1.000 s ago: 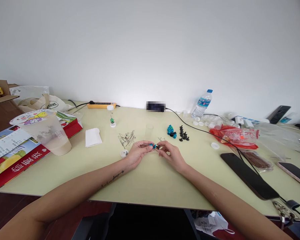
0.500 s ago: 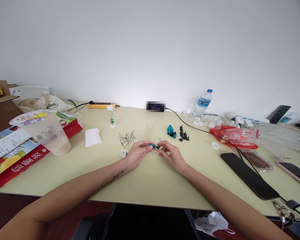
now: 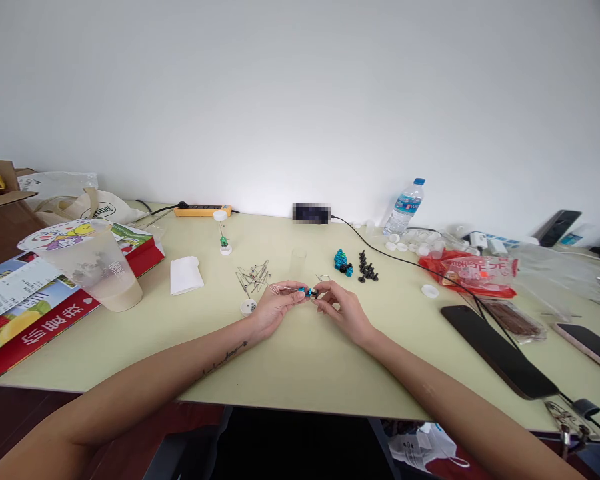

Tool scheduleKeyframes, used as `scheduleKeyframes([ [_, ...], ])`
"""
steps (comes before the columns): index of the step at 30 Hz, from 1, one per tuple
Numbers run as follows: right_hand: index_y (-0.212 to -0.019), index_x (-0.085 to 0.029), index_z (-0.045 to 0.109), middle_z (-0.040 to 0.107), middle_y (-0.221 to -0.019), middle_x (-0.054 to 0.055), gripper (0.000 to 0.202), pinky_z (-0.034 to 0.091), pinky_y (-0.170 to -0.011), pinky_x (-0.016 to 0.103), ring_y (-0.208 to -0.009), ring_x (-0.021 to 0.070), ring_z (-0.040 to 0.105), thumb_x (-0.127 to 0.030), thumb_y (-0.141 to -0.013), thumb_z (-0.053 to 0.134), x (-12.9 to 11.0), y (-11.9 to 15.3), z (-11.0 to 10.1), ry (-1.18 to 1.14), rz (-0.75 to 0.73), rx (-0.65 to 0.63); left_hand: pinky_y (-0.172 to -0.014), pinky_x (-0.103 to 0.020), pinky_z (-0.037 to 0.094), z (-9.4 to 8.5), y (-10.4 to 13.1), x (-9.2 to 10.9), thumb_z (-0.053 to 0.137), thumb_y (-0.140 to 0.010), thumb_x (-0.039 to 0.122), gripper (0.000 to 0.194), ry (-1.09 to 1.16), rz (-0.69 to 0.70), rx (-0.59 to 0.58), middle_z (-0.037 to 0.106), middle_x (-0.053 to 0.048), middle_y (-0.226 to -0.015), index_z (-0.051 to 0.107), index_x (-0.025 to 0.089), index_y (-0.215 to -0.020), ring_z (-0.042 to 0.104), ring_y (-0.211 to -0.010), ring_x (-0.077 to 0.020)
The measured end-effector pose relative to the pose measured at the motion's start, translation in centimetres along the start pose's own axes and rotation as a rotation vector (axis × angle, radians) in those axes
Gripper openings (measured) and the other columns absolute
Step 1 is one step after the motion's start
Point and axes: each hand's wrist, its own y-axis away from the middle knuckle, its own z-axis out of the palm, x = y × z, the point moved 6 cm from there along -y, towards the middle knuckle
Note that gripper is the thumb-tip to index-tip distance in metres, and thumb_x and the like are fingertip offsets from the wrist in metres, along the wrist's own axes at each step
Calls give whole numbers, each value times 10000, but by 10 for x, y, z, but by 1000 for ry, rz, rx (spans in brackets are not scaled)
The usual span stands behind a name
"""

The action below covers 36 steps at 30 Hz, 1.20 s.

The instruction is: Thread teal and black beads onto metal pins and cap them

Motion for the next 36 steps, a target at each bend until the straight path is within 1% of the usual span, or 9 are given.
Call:
scheduleKeyframes([
  [3,-1015,-229,486,609,-865,37,159,509,-590,286,-602,133,601,-320,-893,440,0,0,0,4,3,-10,-953,-363,404,0,0,0,773,-613,199,291,-2,1,-4,692,-87,-857,687,122,-879,615,-896,-183],
  [7,-1061,-233,470,601,-890,31,189,512,-591,270,-603,120,603,-302,-885,460,0,0,0,-4,-5,0,-947,-361,409,-1,0,-1,768,-621,196,287,3,-3,1,692,-83,-848,685,121,-886,617,-875,-176],
  [11,-1012,-227,493,604,-854,27,140,497,-582,267,-592,120,588,-282,-893,443,0,0,0,11,-12,-5,-955,-357,404,0,0,0,761,-631,183,279,4,0,-8,692,-87,-863,683,116,-891,615,-892,-176],
  [16,-1086,-235,451,592,-898,37,207,493,-590,275,-617,129,591,-291,-887,456,1,0,0,-20,-4,-7,-948,-355,407,0,0,0,760,-632,187,268,1,2,-2,693,-79,-854,686,125,-882,617,-882,-174],
  [21,-1019,-229,482,590,-853,24,136,485,-590,263,-610,122,584,-267,-896,441,0,0,1,-11,-9,-18,-957,-360,402,0,0,0,760,-632,179,277,3,2,-13,692,-87,-861,682,114,-890,614,-894,-178],
  [26,-1085,-232,450,589,-911,35,204,499,-598,268,-625,124,594,-279,-887,456,0,0,0,-22,-1,-8,-951,-348,410,0,0,0,752,-646,172,267,6,2,-17,692,-84,-857,680,110,-895,612,-888,-168],
  [30,-1014,-226,485,598,-852,25,135,494,-596,264,-609,120,591,-269,-893,444,0,0,1,6,-11,-14,-952,-344,410,0,0,0,746,-653,160,257,5,-2,-15,694,-83,-856,680,110,-896,613,-889,-166],
  [34,-1101,-234,442,595,-896,37,224,509,-593,275,-613,125,601,-291,-885,458,2,0,1,-7,-1,-2,-942,-343,416,0,-1,0,748,-650,164,254,7,7,-11,693,-81,-862,682,116,-891,613,-881,-163],
  [36,-1109,-234,438,592,-917,41,234,515,-596,279,-614,124,603,-299,-885,457,2,0,1,-9,3,-2,-944,-349,414,0,-1,0,751,-644,170,259,4,7,-10,692,-83,-866,683,116,-888,612,-884,-168],
])
